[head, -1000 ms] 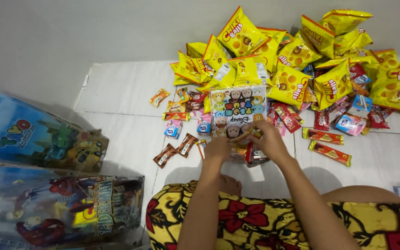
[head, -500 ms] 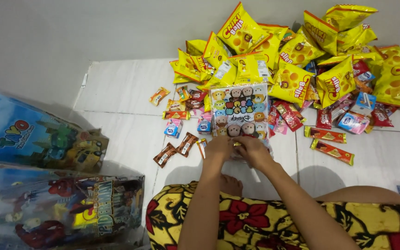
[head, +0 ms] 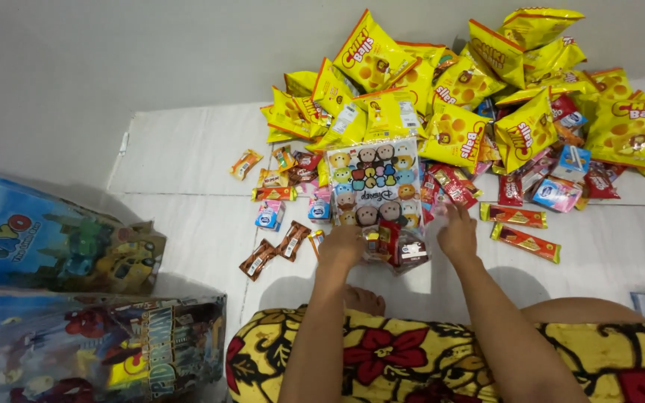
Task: Packing various small snack packets into a decorative plastic gift bag.
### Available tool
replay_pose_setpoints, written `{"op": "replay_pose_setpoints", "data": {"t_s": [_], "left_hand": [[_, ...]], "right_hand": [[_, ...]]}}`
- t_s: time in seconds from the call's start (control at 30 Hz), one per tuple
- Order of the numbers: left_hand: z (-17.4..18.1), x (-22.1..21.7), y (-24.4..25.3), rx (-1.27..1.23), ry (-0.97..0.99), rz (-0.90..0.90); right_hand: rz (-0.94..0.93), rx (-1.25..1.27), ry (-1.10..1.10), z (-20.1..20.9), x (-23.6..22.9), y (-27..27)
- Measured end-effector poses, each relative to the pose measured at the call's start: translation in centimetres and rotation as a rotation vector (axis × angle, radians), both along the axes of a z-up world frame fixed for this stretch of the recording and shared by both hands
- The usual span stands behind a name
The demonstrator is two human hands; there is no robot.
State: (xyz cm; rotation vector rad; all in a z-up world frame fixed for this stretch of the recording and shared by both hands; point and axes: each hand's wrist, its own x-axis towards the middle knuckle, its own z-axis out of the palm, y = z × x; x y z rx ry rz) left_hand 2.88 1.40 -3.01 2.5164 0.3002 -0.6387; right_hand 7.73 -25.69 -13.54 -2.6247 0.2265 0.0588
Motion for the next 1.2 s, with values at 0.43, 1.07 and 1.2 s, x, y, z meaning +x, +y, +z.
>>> {"op": "replay_pose_setpoints", "data": {"t_s": [0.43, 1.07, 1.2], "left_hand": [[-0.8, 0.1, 0.0, 0.029, -0.041, -0.017], [-2.0, 0.8, -0.7, 0.067, -0.058, -0.041], [-0.8, 0.7, -0.7, 0.059, -0.049, -0.030]], "right_hand": [[0.203, -0.252, 0.309, -0.9, 0.5, 1.7], [-0.045, 0.472, -0.223, 9.5, 0.6, 3.8], [0.232, 0.457, -0.099, 19.0, -3.0, 7.4]]}}
